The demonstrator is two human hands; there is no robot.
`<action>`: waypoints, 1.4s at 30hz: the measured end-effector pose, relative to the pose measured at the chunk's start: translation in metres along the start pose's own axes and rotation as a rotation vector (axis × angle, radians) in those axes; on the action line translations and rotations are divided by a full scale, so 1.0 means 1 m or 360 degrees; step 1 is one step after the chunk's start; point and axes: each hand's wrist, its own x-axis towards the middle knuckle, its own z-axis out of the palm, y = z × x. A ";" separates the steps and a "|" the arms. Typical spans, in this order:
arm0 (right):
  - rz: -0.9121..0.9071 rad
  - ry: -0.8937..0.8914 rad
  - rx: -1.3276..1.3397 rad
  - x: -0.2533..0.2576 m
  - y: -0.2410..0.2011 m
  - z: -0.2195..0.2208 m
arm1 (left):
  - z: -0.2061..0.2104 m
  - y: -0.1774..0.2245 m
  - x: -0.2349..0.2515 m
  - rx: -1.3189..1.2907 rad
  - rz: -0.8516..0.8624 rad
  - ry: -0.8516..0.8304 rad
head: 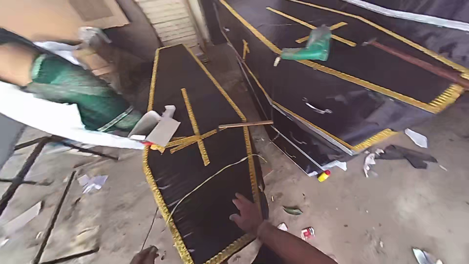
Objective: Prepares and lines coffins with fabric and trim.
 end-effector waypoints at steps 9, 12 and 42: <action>0.0443 0.0851 0.0949 -0.110 0.055 -0.112 | 0.065 0.195 0.029 -0.0503 0.0556 0.0151; 0.0310 0.1060 0.1113 -0.126 0.050 -0.139 | 0.107 0.241 0.021 -0.0651 0.0664 0.0124; -0.0298 0.1458 0.0649 -0.106 0.112 -0.437 | 0.257 0.927 0.103 0.0334 0.1115 -0.1061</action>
